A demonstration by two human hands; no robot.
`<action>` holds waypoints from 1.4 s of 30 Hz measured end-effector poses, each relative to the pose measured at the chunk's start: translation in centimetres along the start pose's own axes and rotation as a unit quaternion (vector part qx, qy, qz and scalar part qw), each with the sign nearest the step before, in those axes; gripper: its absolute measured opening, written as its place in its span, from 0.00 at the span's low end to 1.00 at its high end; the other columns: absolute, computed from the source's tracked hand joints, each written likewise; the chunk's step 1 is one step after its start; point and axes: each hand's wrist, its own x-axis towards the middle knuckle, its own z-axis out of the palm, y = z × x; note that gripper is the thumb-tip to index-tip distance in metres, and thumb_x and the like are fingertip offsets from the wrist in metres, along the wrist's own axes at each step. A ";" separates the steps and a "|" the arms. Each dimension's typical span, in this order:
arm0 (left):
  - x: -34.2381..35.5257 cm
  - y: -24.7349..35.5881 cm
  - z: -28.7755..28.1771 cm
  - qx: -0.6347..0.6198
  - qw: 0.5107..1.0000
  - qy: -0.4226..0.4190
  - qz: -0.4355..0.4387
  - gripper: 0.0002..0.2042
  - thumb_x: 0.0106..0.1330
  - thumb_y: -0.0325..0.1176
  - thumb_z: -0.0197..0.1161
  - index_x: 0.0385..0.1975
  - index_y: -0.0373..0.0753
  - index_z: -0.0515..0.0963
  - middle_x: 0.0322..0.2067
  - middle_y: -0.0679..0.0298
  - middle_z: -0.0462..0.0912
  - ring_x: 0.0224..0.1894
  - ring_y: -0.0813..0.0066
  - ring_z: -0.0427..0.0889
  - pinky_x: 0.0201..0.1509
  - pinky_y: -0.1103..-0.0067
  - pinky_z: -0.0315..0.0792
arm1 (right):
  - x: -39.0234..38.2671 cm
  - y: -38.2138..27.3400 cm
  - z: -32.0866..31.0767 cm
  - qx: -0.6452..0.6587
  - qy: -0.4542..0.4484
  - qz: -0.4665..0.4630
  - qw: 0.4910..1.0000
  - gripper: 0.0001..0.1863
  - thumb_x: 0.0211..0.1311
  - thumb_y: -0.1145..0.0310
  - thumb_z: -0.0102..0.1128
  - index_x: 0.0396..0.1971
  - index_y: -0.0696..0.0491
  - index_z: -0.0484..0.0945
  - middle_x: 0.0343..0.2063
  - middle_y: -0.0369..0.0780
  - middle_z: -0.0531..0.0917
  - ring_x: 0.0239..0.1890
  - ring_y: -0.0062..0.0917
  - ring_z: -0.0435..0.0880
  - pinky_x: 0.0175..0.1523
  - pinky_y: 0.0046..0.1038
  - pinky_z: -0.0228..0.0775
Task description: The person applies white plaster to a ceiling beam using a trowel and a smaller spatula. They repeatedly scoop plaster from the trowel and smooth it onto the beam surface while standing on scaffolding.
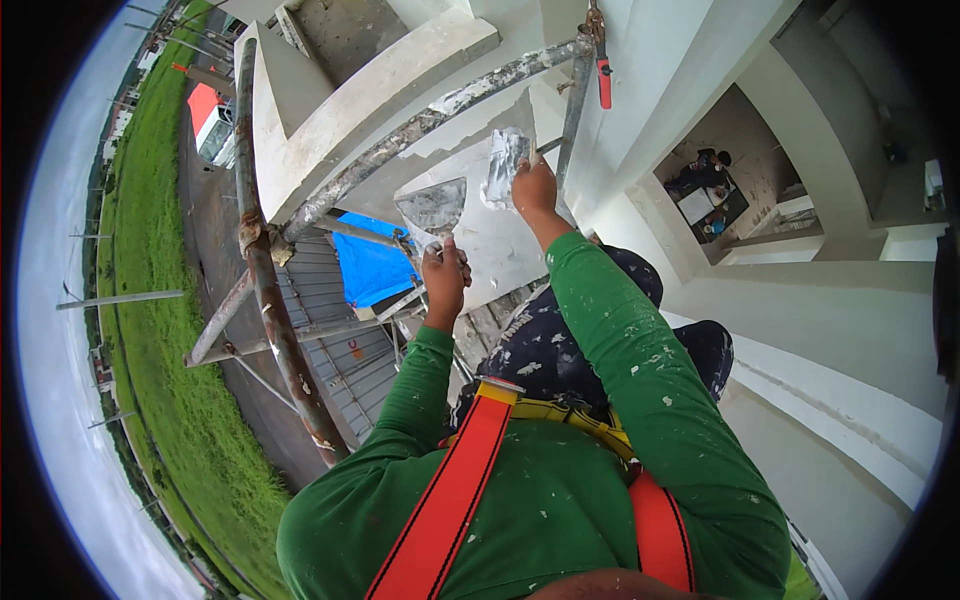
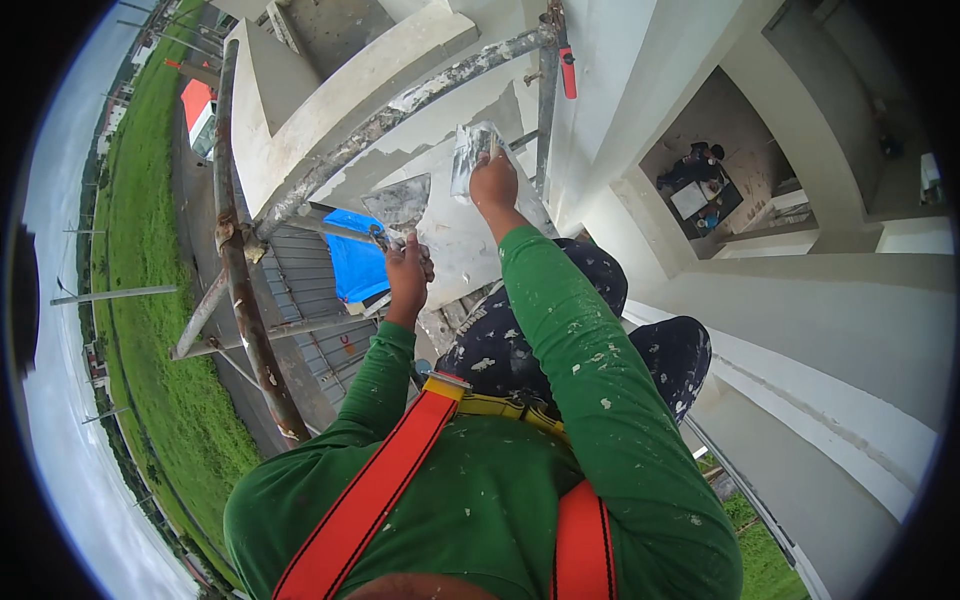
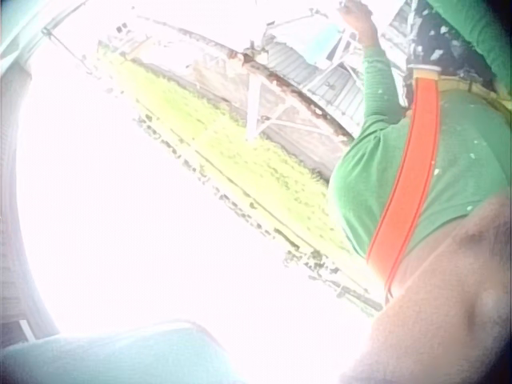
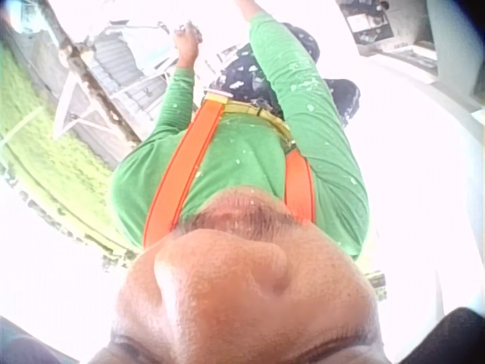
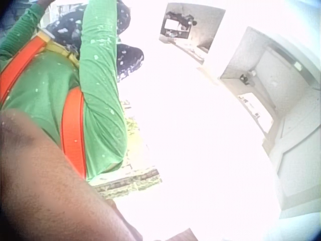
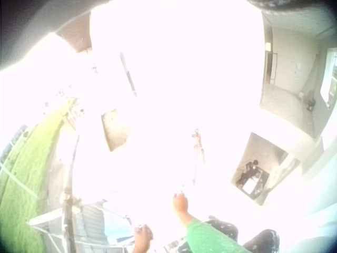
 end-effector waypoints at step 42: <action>-2.6 0.1 -1.1 -0.026 0.997 -0.064 0.023 0.09 0.73 0.38 0.54 0.36 0.38 0.72 0.23 0.67 0.74 0.19 0.78 0.71 0.23 0.80 0.66 | -2.3 -4.3 -2.5 -0.015 -0.012 0.004 1.000 0.12 0.65 0.64 0.56 0.36 0.60 0.76 0.33 0.49 0.82 0.40 0.46 0.82 0.47 0.43 0.72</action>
